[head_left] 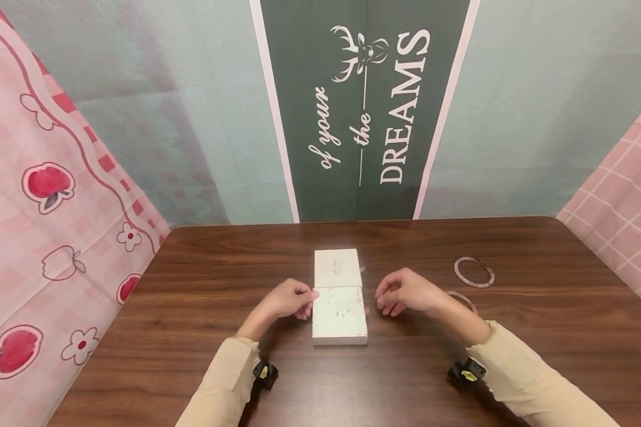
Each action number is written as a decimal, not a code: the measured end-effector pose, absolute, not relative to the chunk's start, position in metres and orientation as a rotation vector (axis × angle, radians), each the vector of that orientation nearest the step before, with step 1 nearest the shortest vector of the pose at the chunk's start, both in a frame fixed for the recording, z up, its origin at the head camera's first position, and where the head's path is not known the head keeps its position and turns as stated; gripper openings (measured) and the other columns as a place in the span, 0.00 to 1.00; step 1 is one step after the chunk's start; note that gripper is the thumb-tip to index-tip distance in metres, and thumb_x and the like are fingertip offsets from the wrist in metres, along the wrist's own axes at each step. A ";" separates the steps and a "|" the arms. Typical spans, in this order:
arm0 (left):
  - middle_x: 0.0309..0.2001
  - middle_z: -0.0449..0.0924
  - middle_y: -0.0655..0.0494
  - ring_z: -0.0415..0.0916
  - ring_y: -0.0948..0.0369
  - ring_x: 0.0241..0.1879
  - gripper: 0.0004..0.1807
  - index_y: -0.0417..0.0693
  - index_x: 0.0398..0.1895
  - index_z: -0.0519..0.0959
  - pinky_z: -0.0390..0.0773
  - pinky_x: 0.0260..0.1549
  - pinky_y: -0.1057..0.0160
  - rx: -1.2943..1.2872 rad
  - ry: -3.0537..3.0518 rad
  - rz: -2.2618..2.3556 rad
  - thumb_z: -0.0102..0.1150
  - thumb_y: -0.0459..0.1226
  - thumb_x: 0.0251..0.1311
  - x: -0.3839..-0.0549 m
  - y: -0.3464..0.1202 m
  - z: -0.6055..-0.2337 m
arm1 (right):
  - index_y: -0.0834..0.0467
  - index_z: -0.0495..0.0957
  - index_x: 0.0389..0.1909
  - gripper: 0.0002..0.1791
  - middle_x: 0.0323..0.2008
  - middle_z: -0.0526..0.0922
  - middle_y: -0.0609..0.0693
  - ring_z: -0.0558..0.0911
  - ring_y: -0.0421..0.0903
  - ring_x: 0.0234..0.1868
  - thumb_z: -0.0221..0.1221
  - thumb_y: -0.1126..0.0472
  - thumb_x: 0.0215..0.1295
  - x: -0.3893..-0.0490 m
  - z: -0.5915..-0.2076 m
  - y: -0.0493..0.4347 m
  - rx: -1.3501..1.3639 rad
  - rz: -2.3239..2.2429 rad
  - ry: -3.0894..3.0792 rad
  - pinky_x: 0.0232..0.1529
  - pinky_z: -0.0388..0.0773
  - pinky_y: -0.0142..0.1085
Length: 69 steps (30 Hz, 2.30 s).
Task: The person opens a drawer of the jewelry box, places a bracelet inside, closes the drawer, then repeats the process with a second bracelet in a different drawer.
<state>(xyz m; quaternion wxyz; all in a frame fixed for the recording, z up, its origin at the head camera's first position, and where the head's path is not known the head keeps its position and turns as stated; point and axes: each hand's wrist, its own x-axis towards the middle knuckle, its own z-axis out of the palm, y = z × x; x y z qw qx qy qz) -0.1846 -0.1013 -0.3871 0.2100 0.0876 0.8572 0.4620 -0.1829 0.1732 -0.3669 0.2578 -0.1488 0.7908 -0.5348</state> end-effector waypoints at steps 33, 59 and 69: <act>0.15 0.70 0.54 0.71 0.63 0.16 0.18 0.36 0.18 0.72 0.78 0.20 0.64 0.268 2.376 1.280 0.51 0.38 0.64 -0.183 -0.103 -0.389 | 0.75 0.75 0.30 0.04 0.23 0.80 0.60 0.79 0.46 0.21 0.56 0.75 0.55 -0.177 -0.386 0.152 -0.325 -1.537 2.030 0.26 0.80 0.38; 0.15 0.71 0.53 0.71 0.62 0.17 0.18 0.38 0.18 0.72 0.78 0.20 0.65 0.250 2.351 1.269 0.50 0.38 0.65 -0.183 -0.103 -0.388 | 0.73 0.75 0.29 0.04 0.21 0.79 0.57 0.78 0.44 0.20 0.53 0.78 0.52 -0.176 -0.387 0.154 -0.330 -1.505 2.080 0.24 0.80 0.37; 0.15 0.70 0.53 0.70 0.62 0.16 0.17 0.38 0.18 0.72 0.78 0.20 0.65 0.233 2.352 1.273 0.50 0.38 0.65 -0.185 -0.102 -0.389 | 0.75 0.75 0.28 0.04 0.20 0.78 0.56 0.77 0.44 0.19 0.52 0.78 0.51 -0.177 -0.387 0.154 -0.351 -1.501 2.069 0.23 0.79 0.36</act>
